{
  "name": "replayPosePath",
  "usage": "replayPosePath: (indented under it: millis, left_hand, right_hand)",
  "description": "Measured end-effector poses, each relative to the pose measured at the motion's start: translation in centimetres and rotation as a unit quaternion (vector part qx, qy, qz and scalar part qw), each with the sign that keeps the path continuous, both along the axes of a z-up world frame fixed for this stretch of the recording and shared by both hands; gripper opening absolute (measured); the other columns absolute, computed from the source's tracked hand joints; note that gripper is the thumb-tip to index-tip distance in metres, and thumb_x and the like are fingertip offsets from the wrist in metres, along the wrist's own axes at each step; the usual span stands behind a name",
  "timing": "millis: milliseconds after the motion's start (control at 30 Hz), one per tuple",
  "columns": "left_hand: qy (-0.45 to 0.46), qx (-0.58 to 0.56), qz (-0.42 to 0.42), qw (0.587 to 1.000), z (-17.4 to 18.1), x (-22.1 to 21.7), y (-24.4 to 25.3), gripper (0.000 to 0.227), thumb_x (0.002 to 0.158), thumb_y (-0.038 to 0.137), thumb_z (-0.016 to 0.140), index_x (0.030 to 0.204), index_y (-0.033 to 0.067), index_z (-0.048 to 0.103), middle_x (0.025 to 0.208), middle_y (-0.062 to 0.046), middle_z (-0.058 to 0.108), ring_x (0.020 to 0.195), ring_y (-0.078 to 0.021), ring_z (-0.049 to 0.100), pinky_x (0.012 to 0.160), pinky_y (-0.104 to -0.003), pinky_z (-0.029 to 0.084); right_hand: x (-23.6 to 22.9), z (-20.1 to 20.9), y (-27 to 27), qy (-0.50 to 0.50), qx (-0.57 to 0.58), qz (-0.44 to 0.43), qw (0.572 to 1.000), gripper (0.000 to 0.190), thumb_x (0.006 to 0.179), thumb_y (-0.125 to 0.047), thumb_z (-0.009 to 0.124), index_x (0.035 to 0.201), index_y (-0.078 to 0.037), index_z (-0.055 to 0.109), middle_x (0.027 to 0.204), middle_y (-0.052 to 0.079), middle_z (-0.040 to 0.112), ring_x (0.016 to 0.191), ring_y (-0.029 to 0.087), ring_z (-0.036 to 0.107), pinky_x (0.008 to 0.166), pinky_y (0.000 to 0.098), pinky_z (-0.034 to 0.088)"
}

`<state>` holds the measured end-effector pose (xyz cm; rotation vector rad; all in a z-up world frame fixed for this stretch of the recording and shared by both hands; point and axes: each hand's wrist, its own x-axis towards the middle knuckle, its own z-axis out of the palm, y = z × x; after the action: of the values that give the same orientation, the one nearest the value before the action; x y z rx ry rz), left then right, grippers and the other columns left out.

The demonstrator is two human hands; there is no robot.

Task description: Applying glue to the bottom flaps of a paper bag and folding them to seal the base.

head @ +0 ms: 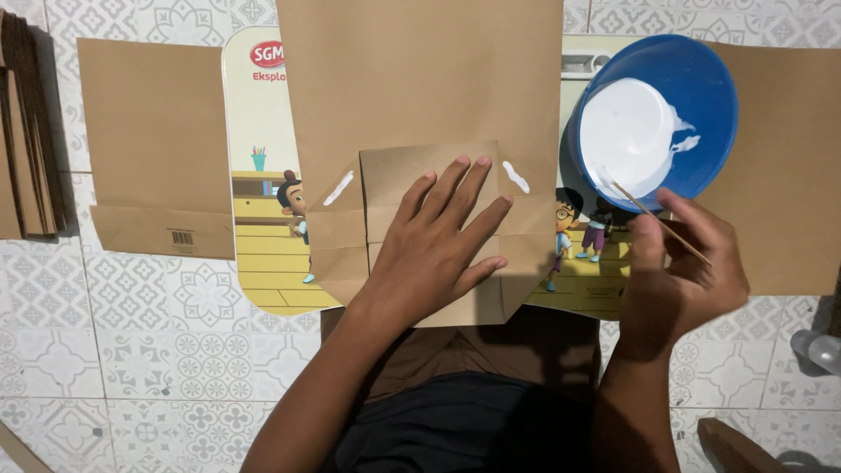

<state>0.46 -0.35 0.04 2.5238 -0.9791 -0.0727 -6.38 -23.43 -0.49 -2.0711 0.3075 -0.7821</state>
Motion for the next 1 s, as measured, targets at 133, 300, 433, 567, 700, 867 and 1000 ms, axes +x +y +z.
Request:
replayPosePath:
  millis: [133,300,433,567,700,867,1000]
  left_hand:
    - [0.004,-0.007,0.001,1.000,0.1,0.0,0.0,0.060,0.093,0.046,0.069,0.142,0.0128,0.056,0.162,-0.018,0.036,0.152,-0.0340,0.032,0.121,-0.050,0.027]
    - [-0.023,-0.020,-0.018,0.999,0.3,-0.2,-0.1,0.057,0.093,0.040,0.073,0.132,0.0034,0.055,0.158,-0.024,0.037,0.150,-0.0378,0.033,0.119,-0.057,0.030]
    - [-0.040,-0.037,-0.035,0.998,1.5,-0.4,0.4,0.049,0.090,0.036,0.078,0.118,-0.0003,0.061,0.156,-0.025,0.040,0.150,-0.0376,0.033,0.122,-0.057,0.032]
    - [-0.031,-0.133,-0.002,0.991,3.6,-0.7,3.1,0.030,0.093,0.025,0.077,0.109,0.0020,0.066,0.143,-0.017,0.053,0.134,-0.0326,0.051,0.112,-0.049,0.042]
    - [-0.044,-0.139,0.139,0.979,2.7,-0.5,8.7,0.053,0.083,0.026,0.089,0.125,0.0013,0.068,0.129,-0.017,0.057,0.116,-0.0326,0.057,0.100,-0.045,0.047]
    - [-0.003,-0.093,0.223,0.970,1.9,-0.3,13.5,0.082,0.078,0.033,0.092,0.144,0.0018,0.057,0.118,-0.013,0.057,0.104,-0.0283,0.056,0.093,-0.044,0.050]
    - [0.013,-0.105,0.214,0.971,1.4,0.2,14.4,0.075,0.078,0.026,0.091,0.141,0.0008,0.059,0.099,-0.007,0.064,0.091,-0.0228,0.055,0.092,-0.038,0.041]
  right_hand:
    - [-2.0,-2.6,-2.4,-0.065,-0.023,-0.033,0.997,0.028,0.099,0.000,0.069,0.123,0.009,0.057,0.121,0.025,0.060,0.102,0.033,0.062,0.090,0.0443,0.062]
    - [-4.4,-3.4,-1.6,-0.105,-0.061,-0.145,0.982,0.060,0.112,-0.061,0.038,0.113,-0.001,0.039,0.095,0.016,0.046,0.062,0.019,0.043,0.059,0.0297,0.043]
    - [-7.8,-4.7,0.0,-0.069,-0.051,-0.041,0.995,0.091,0.069,-0.060,0.075,0.116,0.016,0.056,0.104,0.020,0.057,0.082,0.025,0.054,0.072,0.0356,0.047]
    - [-3.7,2.3,5.6,0.106,-0.201,0.044,0.973,0.014,0.091,0.016,0.073,0.105,0.013,0.071,0.096,0.019,0.069,0.084,0.029,0.062,0.079,0.0377,0.051]
    - [-2.0,1.6,5.8,0.118,-0.320,0.109,0.934,0.029,0.097,0.005,0.078,0.124,0.003,0.067,0.127,0.015,0.074,0.115,0.032,0.070,0.103,0.0418,0.055]
    - [-0.2,2.2,6.0,0.197,-0.278,0.095,0.935,0.031,0.093,0.000,0.078,0.121,0.009,0.073,0.117,0.020,0.076,0.101,0.032,0.071,0.088,0.0393,0.055]
    - [0.4,2.3,6.5,0.166,-0.252,0.086,0.950,0.029,0.088,0.006,0.086,0.115,0.010,0.075,0.112,0.021,0.076,0.091,0.029,0.071,0.083,0.0366,0.058]
